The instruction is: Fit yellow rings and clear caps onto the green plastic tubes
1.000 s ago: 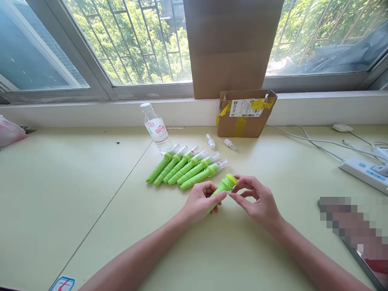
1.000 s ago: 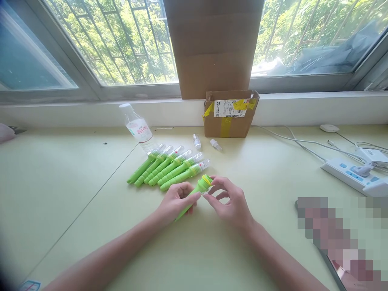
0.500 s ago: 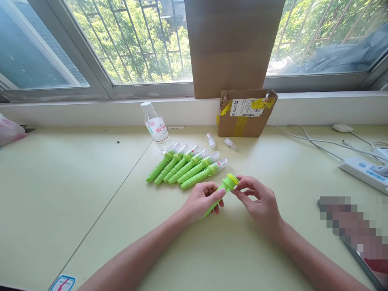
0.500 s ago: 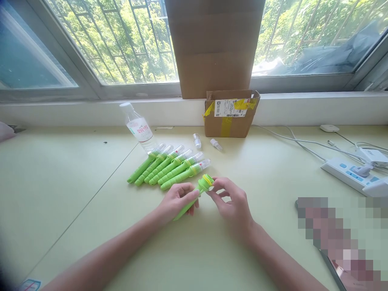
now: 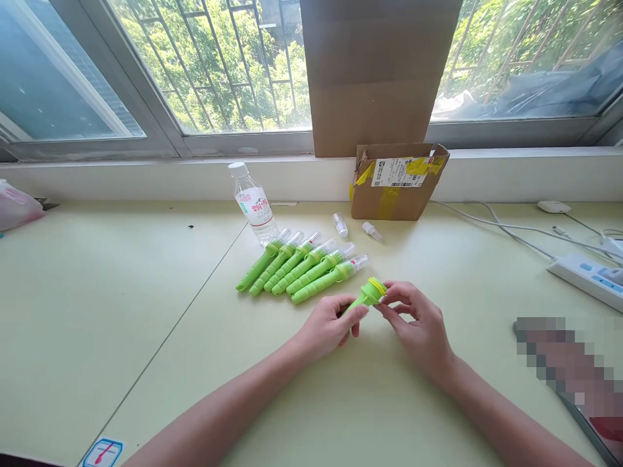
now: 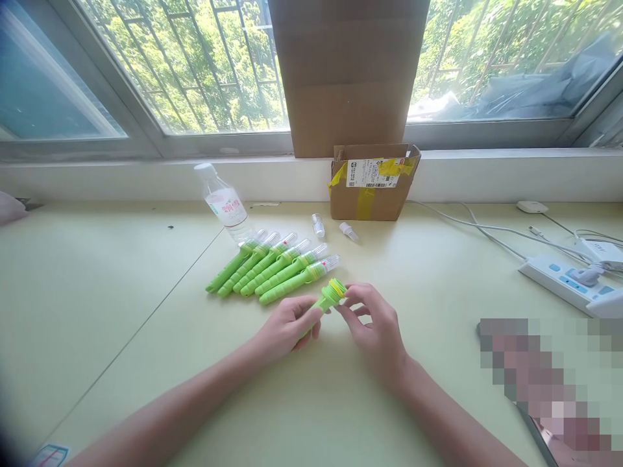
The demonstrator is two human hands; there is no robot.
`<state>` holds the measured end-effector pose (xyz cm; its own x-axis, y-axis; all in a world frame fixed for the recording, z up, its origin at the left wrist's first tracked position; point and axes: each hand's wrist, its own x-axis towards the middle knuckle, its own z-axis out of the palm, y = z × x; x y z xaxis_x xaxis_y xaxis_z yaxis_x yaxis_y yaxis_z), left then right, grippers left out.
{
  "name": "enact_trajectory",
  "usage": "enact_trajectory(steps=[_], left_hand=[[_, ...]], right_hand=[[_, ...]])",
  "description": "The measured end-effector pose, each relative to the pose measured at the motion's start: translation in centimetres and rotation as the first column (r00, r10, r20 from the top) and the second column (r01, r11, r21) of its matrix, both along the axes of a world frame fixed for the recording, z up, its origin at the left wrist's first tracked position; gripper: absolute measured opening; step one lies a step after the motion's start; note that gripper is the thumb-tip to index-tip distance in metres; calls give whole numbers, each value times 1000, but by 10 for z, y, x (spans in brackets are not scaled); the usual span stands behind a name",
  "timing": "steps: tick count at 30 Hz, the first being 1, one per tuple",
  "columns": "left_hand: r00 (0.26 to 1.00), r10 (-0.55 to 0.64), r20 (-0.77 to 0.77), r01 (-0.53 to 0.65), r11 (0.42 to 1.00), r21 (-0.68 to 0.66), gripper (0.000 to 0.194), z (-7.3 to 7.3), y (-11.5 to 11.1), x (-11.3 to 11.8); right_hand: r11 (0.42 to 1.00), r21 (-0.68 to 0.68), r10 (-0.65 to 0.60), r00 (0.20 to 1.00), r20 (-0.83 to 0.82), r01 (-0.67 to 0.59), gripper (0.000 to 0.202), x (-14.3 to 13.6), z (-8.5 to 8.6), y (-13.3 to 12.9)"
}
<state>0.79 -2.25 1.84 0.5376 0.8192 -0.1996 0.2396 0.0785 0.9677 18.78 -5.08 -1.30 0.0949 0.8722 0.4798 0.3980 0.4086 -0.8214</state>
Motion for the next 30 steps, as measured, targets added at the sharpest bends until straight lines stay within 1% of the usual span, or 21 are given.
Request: enact_trajectory(steps=[1, 3, 5, 9, 12, 17, 24, 28, 30], left_hand=[[1000, 21, -5, -21, 1000, -13, 35, 0, -1, 0], [997, 73, -3, -73, 997, -39, 37, -1, -2, 1], [995, 99, 18, -98, 993, -59, 38, -2, -3, 2], [993, 77, 89, -71, 995, -65, 37, -5, -3, 2], [992, 65, 112, -58, 996, -69, 36, -6, -2, 2], [992, 41, 121, -33, 997, -64, 34, -4, 1, 1], [992, 14, 129, -8, 999, -47, 39, -2, 2, 1], [992, -1, 128, 10, 998, -67, 39, -2, 3, -1], [991, -9, 134, 20, 996, -83, 39, -3, 3, -2]], right_hand=[[1000, 6, 0, 1000, 3, 0, 8, 0, 0, 0], [1000, 10, -1, 1000, 5, 0, 8, -1, 1, -1], [1000, 5, 3, 1000, 0, -3, 8, -1, 1, -1], [1000, -8, 6, 1000, -4, -6, 10, 0, 1, -1], [1000, -17, 3, 1000, -2, -3, 11, 0, 0, -1], [1000, -20, 1, 1000, 0, -1, 14, 1, 0, 0], [999, -40, 19, 999, -27, -20, 11, 2, 4, 0], [997, -70, 38, 998, -43, -41, 12, 1, 4, 1], [995, -82, 60, 997, -43, -63, 16, 1, 4, 2]])
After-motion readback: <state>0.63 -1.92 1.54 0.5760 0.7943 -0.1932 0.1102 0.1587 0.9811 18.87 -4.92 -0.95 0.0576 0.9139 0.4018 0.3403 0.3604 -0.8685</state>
